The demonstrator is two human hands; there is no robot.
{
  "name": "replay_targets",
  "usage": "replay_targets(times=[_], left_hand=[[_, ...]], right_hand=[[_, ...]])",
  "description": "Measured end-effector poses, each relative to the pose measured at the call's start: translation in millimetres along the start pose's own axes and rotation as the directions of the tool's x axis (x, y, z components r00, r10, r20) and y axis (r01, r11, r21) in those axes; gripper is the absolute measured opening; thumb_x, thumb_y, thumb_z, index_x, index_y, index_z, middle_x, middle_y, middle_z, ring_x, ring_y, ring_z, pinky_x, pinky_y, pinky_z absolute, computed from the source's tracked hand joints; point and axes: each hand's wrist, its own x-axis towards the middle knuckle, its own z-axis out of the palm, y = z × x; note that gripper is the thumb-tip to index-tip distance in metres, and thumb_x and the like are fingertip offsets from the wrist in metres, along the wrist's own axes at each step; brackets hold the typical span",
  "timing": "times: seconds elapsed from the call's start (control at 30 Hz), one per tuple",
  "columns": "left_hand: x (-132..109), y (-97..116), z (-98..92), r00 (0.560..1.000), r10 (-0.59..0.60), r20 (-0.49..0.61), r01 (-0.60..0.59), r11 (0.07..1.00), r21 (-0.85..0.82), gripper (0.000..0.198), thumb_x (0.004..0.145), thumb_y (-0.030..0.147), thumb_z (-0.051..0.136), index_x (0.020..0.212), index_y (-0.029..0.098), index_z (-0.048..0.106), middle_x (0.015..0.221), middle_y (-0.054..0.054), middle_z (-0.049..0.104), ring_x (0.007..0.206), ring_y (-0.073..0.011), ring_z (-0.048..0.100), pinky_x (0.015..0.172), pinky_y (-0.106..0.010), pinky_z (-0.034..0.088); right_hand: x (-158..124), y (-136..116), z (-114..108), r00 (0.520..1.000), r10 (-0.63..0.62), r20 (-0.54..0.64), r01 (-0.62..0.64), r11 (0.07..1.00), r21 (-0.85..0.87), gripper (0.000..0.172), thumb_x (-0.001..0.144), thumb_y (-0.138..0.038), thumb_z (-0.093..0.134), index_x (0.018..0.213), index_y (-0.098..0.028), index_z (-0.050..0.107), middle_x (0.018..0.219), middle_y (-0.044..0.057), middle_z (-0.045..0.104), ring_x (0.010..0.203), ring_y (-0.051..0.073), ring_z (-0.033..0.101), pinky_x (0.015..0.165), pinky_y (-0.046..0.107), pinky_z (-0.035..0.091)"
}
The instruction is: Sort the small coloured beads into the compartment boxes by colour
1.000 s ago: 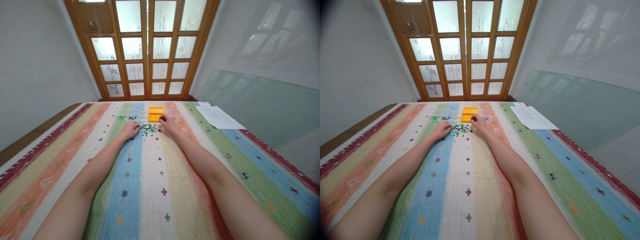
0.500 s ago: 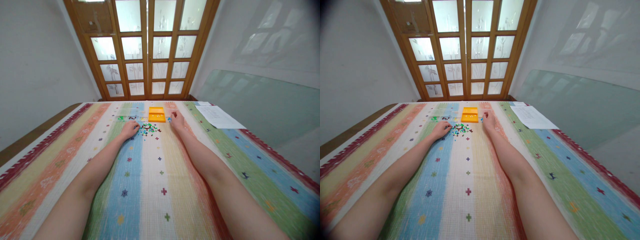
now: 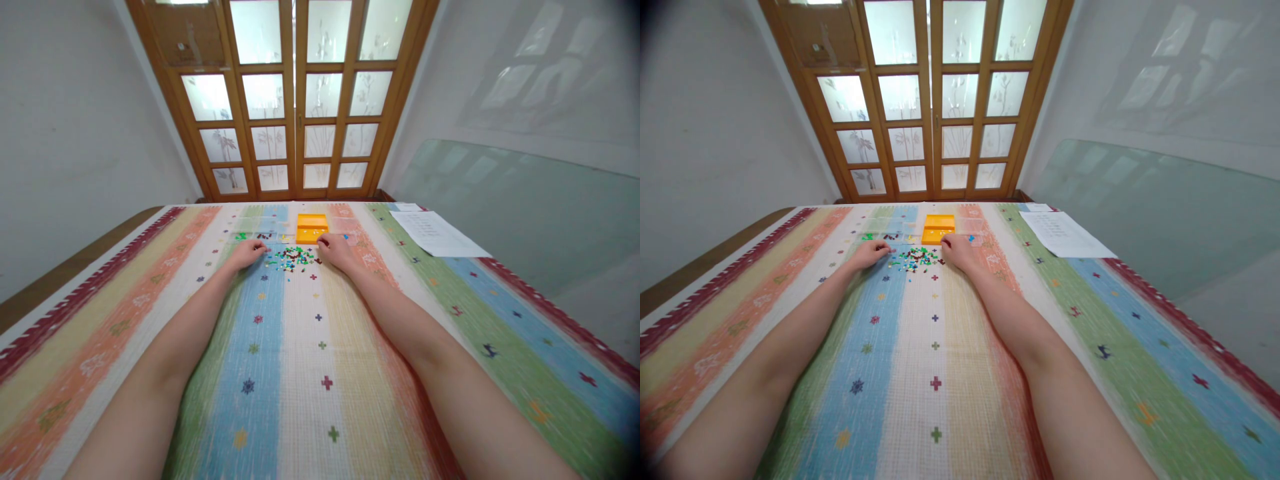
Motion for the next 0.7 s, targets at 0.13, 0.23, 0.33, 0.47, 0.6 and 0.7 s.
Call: replay_targets(times=[0.13, 0.23, 0.33, 0.47, 0.6, 0.7], left_hand=[[-5.8, -11.0, -14.5, 0.989, 0.018, 0.147, -0.018, 1.0, 0.003, 0.03, 0.082, 0.046, 0.06, 0.079, 0.021, 0.075, 0.075, -0.001, 0.073, 0.073, -0.02, 0.063, 0.068, -0.029, 0.047], [-11.5, -9.3, -15.1, 0.981, 0.086, 0.174, -0.086, 0.996, -0.01, 0.03, 0.084, 0.047, 0.06, 0.082, 0.021, 0.074, 0.079, -0.002, 0.073, 0.074, -0.0193, 0.063, 0.07, -0.029, 0.047], [-15.0, 0.1, -9.2, 0.972, 0.137, 0.192, -0.136, 0.991, -0.016, 0.028, 0.085, 0.046, 0.062, 0.087, 0.02, 0.074, 0.083, -0.003, 0.074, 0.075, -0.0194, 0.063, 0.071, -0.029, 0.047], [-16.5, 15.5, -0.7, 0.963, 0.16, 0.215, -0.165, 0.986, 0.003, 0.023, 0.083, 0.043, 0.065, 0.087, 0.021, 0.072, 0.08, -0.002, 0.071, 0.073, -0.0191, 0.062, 0.069, -0.029, 0.046], [-16.7, 22.1, 5.0, 0.966, 0.174, 0.189, -0.18, 0.984, 0.012, 0.015, 0.083, 0.033, 0.061, 0.084, 0.021, 0.07, 0.079, -0.002, 0.069, 0.073, -0.0186, 0.06, 0.069, -0.029, 0.046], [-15.9, 18.2, 8.8, 0.974, 0.174, 0.148, -0.17, 0.985, -0.039, 0.016, 0.084, 0.03, 0.058, 0.085, 0.019, 0.071, 0.083, -0.003, 0.071, 0.076, -0.019, 0.061, 0.071, -0.03, 0.047]], right_hand=[[-0.3, 0.3, 0.1, 1.0, -0.003, 0.016, 0.003, 1.0, -0.012, 0.024, 0.096, -0.019, 0.054, 0.1, -0.017, 0.078, 0.101, 0.01, 0.078, 0.092, 0.023, 0.066, 0.083, 0.032, 0.046], [-0.1, 0.8, 0.4, 1.0, -0.005, 0.022, 0.005, 1.0, -0.013, 0.024, 0.095, -0.019, 0.055, 0.1, -0.017, 0.078, 0.102, 0.01, 0.077, 0.092, 0.024, 0.066, 0.083, 0.032, 0.046], [-0.6, -1.5, -0.4, 0.999, -0.009, 0.035, 0.009, 1.0, -0.015, 0.023, 0.097, -0.02, 0.054, 0.099, -0.018, 0.078, 0.102, 0.01, 0.077, 0.093, 0.024, 0.066, 0.082, 0.031, 0.045], [-2.2, -6.1, -3.0, 0.999, -0.018, 0.045, 0.019, 1.0, -0.023, 0.023, 0.099, -0.02, 0.054, 0.097, -0.018, 0.077, 0.101, 0.009, 0.077, 0.093, 0.023, 0.066, 0.081, 0.031, 0.044], [-3.3, -7.0, -3.3, 0.999, -0.028, 0.039, 0.029, 0.999, -0.021, 0.023, 0.099, -0.02, 0.055, 0.095, -0.019, 0.078, 0.099, 0.009, 0.078, 0.092, 0.023, 0.066, 0.081, 0.03, 0.044], [-3.3, -5.9, -1.7, 0.999, -0.046, 0.029, 0.047, 0.999, -0.017, 0.023, 0.099, -0.021, 0.055, 0.096, -0.019, 0.079, 0.099, 0.009, 0.078, 0.091, 0.024, 0.066, 0.08, 0.031, 0.044]])
